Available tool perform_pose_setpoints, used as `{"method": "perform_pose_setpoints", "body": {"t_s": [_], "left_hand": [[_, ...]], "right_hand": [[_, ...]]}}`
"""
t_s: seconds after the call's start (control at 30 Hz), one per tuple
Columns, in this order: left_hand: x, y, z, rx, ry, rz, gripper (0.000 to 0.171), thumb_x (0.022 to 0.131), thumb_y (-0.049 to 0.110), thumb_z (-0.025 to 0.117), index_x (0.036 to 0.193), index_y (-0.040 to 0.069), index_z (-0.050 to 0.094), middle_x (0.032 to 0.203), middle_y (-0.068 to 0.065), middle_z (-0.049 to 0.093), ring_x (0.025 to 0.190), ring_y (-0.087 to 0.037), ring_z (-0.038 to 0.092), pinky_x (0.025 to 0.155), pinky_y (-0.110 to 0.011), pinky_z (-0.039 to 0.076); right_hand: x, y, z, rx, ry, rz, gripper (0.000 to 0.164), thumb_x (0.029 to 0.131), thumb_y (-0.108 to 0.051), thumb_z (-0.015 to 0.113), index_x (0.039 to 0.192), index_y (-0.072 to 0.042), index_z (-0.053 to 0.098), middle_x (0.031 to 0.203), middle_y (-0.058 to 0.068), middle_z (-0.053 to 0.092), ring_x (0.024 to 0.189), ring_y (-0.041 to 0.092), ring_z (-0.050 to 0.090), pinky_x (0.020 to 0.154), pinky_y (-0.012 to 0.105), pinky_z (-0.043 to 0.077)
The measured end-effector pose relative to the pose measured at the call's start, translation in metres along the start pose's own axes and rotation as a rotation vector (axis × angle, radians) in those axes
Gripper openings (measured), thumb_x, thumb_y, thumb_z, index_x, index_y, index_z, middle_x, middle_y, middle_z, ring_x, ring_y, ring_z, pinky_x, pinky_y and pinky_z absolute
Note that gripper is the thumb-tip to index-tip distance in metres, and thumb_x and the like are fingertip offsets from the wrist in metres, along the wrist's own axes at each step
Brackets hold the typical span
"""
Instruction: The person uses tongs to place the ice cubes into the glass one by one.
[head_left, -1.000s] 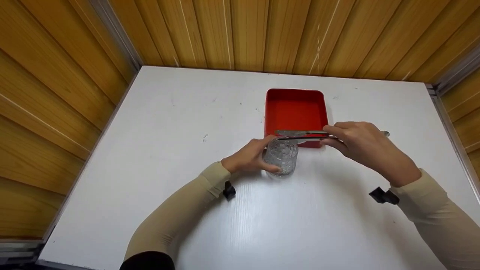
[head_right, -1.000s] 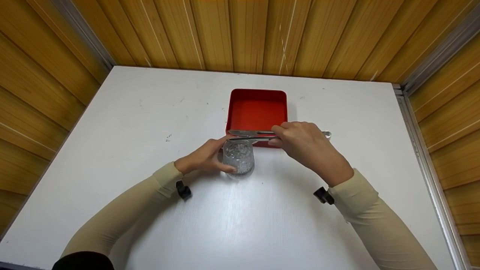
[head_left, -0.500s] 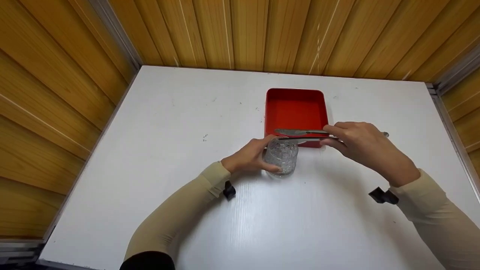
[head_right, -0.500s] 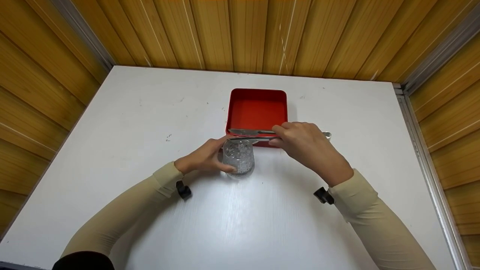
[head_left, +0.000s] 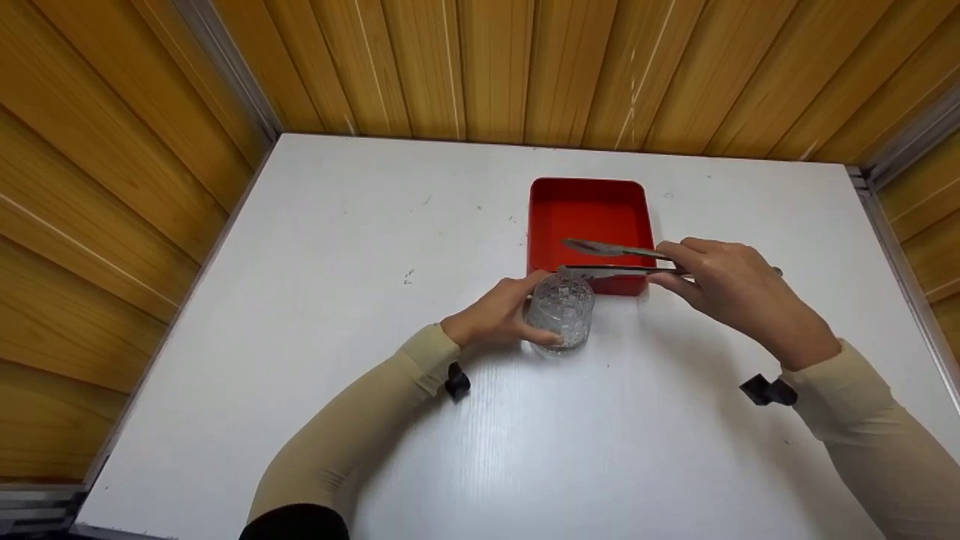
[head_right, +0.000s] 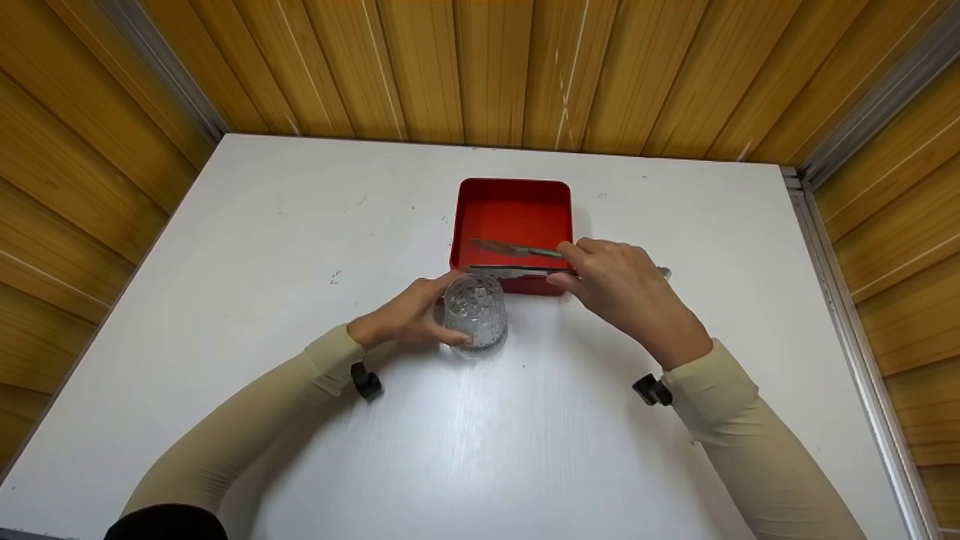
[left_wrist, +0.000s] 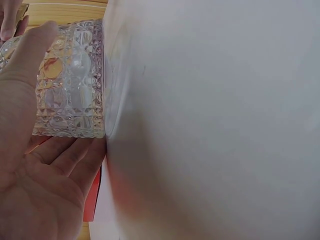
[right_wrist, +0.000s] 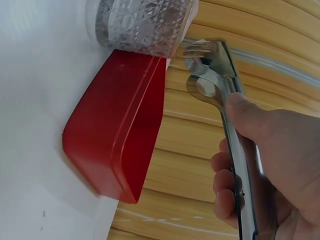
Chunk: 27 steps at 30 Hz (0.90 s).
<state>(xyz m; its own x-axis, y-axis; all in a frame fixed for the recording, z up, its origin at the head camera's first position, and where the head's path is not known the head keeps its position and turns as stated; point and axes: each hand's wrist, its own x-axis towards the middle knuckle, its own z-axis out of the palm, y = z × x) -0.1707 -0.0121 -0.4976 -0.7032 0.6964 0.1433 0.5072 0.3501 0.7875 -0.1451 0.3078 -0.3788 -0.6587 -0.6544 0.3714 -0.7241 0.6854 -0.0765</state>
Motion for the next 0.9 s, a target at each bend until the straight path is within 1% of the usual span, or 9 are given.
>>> {"method": "perform_pose_setpoints", "body": {"t_s": [0.17,0.3,0.47,0.6,0.67,0.77,0.9], "left_hand": [[0.000,0.000,0.000,0.010,0.001,0.002,0.079,0.079,0.036,0.090,0.144,0.016,0.049,0.127,0.000,0.067,0.111,-0.010,0.061,0.097,-0.023,0.050],[0.000,-0.001,0.001,0.018,0.000,-0.003,0.078,0.079,0.036,0.090,0.143,0.016,0.050,0.125,0.000,0.067,0.110,-0.010,0.061,0.096,-0.023,0.050],[-0.001,0.001,0.000,-0.003,0.000,-0.017,0.077,0.079,0.035,0.090,0.143,0.017,0.050,0.124,0.001,0.067,0.110,-0.010,0.061,0.096,-0.023,0.051],[-0.001,0.002,0.000,-0.005,0.001,-0.023,0.078,0.079,0.036,0.090,0.143,0.017,0.050,0.125,0.001,0.067,0.111,-0.010,0.061,0.097,-0.024,0.050],[-0.001,0.001,0.000,-0.004,-0.001,-0.022,0.079,0.078,0.037,0.090,0.143,0.017,0.050,0.125,0.001,0.067,0.112,-0.010,0.061,0.098,-0.024,0.050],[-0.001,0.001,0.001,-0.007,-0.003,-0.020,0.079,0.079,0.036,0.090,0.143,0.017,0.050,0.126,0.001,0.067,0.112,-0.010,0.061,0.099,-0.024,0.050],[-0.001,0.001,0.000,-0.012,-0.005,-0.024,0.078,0.079,0.037,0.090,0.143,0.017,0.050,0.125,0.002,0.067,0.111,-0.010,0.061,0.097,-0.023,0.050]], "right_hand": [[-0.005,0.012,0.005,-0.031,0.035,0.056,0.036,0.080,-0.012,0.089,0.107,-0.005,0.067,0.080,0.007,0.069,0.059,0.017,0.061,0.050,0.035,0.052],[-0.010,0.024,0.010,-0.041,0.068,0.104,0.036,0.080,-0.012,0.089,0.109,-0.004,0.068,0.082,0.008,0.068,0.058,0.019,0.060,0.051,0.037,0.054],[-0.015,0.041,0.015,-0.027,0.100,0.174,0.037,0.083,-0.013,0.087,0.112,-0.001,0.068,0.083,0.013,0.069,0.060,0.025,0.063,0.054,0.044,0.056],[-0.019,0.054,0.017,-0.013,0.106,0.239,0.033,0.086,-0.014,0.085,0.110,0.000,0.067,0.082,0.015,0.069,0.063,0.028,0.064,0.055,0.046,0.056],[-0.022,0.061,0.019,-0.014,0.116,0.270,0.031,0.086,-0.014,0.084,0.108,0.000,0.067,0.080,0.015,0.070,0.062,0.028,0.063,0.055,0.046,0.054],[-0.028,0.072,0.021,-0.017,0.153,0.299,0.030,0.086,-0.014,0.084,0.106,0.003,0.068,0.079,0.017,0.069,0.061,0.028,0.061,0.053,0.044,0.052],[-0.034,0.086,0.025,-0.037,0.199,0.341,0.028,0.087,-0.014,0.083,0.101,0.006,0.069,0.073,0.015,0.064,0.058,0.025,0.054,0.050,0.036,0.046]]}}
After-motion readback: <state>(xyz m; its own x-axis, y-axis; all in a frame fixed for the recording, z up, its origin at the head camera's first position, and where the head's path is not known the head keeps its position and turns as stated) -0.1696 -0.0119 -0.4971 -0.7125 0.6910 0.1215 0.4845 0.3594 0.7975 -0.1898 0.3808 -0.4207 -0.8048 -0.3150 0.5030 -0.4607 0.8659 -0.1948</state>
